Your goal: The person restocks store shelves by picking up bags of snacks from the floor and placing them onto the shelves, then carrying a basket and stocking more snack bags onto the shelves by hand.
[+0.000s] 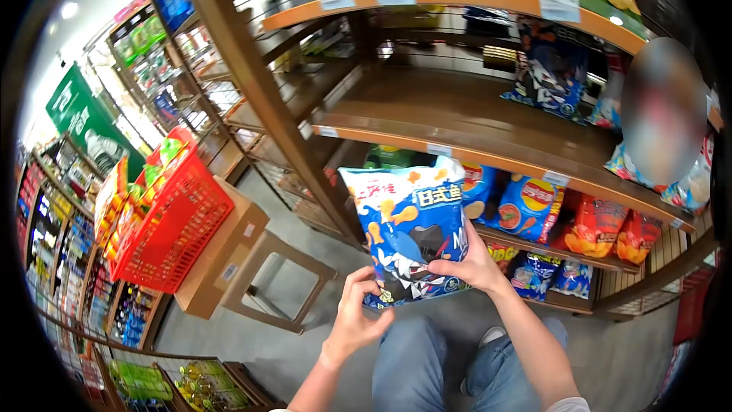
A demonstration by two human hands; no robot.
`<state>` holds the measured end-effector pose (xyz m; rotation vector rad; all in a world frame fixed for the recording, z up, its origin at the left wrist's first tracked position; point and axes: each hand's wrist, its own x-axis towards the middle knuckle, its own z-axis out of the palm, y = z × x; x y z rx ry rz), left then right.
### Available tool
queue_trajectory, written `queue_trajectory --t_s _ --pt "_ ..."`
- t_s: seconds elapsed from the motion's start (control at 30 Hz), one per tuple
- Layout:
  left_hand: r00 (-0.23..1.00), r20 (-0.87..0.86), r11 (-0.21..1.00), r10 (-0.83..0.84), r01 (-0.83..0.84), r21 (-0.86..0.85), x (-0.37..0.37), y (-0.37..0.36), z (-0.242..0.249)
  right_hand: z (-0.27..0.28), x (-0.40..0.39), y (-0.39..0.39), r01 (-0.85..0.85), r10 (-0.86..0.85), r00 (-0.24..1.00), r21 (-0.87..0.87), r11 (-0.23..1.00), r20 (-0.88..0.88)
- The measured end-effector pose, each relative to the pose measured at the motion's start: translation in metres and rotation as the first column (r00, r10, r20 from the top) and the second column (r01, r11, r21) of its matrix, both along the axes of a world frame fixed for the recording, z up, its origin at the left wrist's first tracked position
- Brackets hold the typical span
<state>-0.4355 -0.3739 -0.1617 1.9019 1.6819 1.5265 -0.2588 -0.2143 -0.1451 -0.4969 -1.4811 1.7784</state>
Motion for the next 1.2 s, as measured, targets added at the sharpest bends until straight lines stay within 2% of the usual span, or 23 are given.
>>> queue_trajectory --t_s 0.03,0.1,0.17,0.23,0.3,0.37,0.5,0.7,0.77,1.03,1.1,1.2 --pt "0.997 0.079 0.995 -0.015 0.022 -0.096 0.004 -0.002 -0.004 0.000 0.008 0.001 0.018 -0.018 1.000 -0.005 1.000 0.000" --pt "0.991 0.118 0.994 -0.057 0.067 -0.081 0.011 0.001 -0.013 0.001 0.022 0.003 0.011 -0.013 0.998 0.038 0.999 0.064" --pt "0.884 0.447 0.986 -0.135 0.163 -0.026 0.018 0.005 -0.018 0.001 0.029 0.003 0.026 -0.028 0.999 0.039 0.999 0.033" --pt "0.790 0.601 0.967 -0.120 0.229 -0.109 0.021 0.013 -0.012 -0.001 0.031 0.000 -0.009 0.010 0.999 0.051 0.999 -0.035" --pt "0.793 0.594 0.970 -0.136 0.228 -0.082 0.028 0.024 -0.006 -0.006 0.034 -0.002 0.008 -0.006 1.000 0.136 0.991 -0.015" --pt "0.759 0.628 0.943 -0.168 0.311 -0.123 0.033 0.026 -0.005 -0.004 0.039 -0.006 0.014 -0.010 0.999 0.112 0.994 -0.039" --pt "0.738 0.654 0.924 -0.166 0.348 -0.158 0.041 0.024 -0.021 -0.007 0.054 -0.005 0.053 -0.049 0.998 0.172 0.984 -0.026" --pt "0.707 0.696 0.953 -0.123 0.279 -0.115 0.060 0.020 -0.033 -0.004 0.061 -0.004 0.061 -0.071 0.997 0.230 0.971 0.036" --pt "0.726 0.684 0.972 -0.070 0.204 -0.117 0.059 0.018 -0.036 -0.004 0.061 -0.007 0.067 -0.086 0.994 0.248 0.966 0.068" --pt "0.711 0.697 0.955 -0.100 0.264 -0.133 0.053 0.018 -0.043 0.008 0.067 -0.014 0.045 -0.087 0.985 0.262 0.964 0.151" --pt "0.719 0.688 0.958 -0.097 0.255 -0.131 0.055 0.019 -0.037 0.013 0.070 -0.015 0.007 -0.068 0.975 0.278 0.960 0.210" --pt "0.782 0.618 0.980 -0.081 0.176 -0.094 0.058 0.025 -0.016 0.022 0.075 -0.018 0.049 -0.157 0.956 0.394 0.918 0.248"
